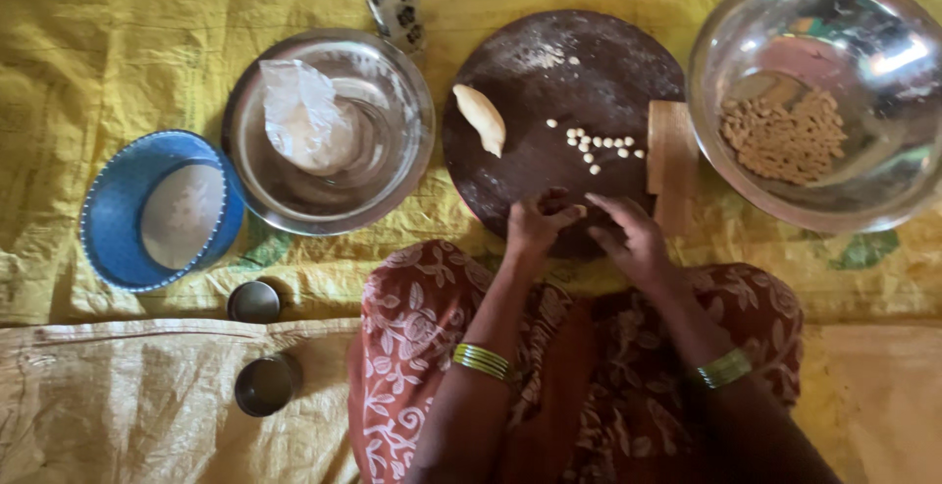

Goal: The person sits on the floor and rolls a piece of dough into a long rope on a wooden board. They then pinch off small pieces and roll them into uniform balls, placing them in a row on the board.

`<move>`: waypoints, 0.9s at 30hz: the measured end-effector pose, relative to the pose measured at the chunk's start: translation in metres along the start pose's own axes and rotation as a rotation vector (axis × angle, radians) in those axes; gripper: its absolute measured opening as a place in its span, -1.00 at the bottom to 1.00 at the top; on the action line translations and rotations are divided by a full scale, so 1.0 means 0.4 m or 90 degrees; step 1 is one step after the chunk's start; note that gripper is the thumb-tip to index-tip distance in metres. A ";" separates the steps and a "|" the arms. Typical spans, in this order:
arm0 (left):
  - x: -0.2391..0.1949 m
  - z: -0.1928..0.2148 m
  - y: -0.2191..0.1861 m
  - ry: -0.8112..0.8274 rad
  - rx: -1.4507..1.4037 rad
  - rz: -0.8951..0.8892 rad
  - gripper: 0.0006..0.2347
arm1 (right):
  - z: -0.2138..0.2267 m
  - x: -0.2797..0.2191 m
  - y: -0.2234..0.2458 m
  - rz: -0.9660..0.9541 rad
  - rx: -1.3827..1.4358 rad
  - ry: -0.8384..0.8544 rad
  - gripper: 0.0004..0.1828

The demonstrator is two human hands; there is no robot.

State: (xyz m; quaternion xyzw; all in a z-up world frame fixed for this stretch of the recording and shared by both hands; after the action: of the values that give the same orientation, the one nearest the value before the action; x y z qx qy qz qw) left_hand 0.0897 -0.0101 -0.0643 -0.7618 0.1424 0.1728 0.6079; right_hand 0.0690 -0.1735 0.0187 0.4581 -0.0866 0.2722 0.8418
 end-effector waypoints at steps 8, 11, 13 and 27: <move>0.047 0.021 0.080 0.007 0.203 -0.011 -0.54 | -0.027 0.007 0.018 -0.002 -0.184 0.100 -0.53; 0.061 -0.002 0.118 0.067 0.141 -0.039 -0.56 | -0.027 -0.006 0.024 0.023 -0.207 0.089 -0.64; 0.069 -0.008 0.128 0.072 0.156 -0.037 -0.55 | -0.024 0.000 0.026 0.035 -0.218 0.081 -0.70; -0.016 0.007 -0.023 -0.005 0.336 -0.025 -0.57 | -0.032 0.004 0.042 0.045 -0.257 0.047 -0.83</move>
State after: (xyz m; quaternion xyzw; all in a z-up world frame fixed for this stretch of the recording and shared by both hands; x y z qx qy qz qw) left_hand 0.0875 -0.0051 -0.0539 -0.5791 0.1651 0.1207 0.7892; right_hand 0.0601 -0.1550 0.0243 0.2664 -0.1249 0.2952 0.9090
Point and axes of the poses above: each hand's wrist, its own x-axis towards the middle knuckle, its own z-axis out of the back of the hand, y = z × x, the point moved 7 cm from there along x, towards the middle knuckle, and after that the axes turned 5 degrees about z, right-handed, at the moved point
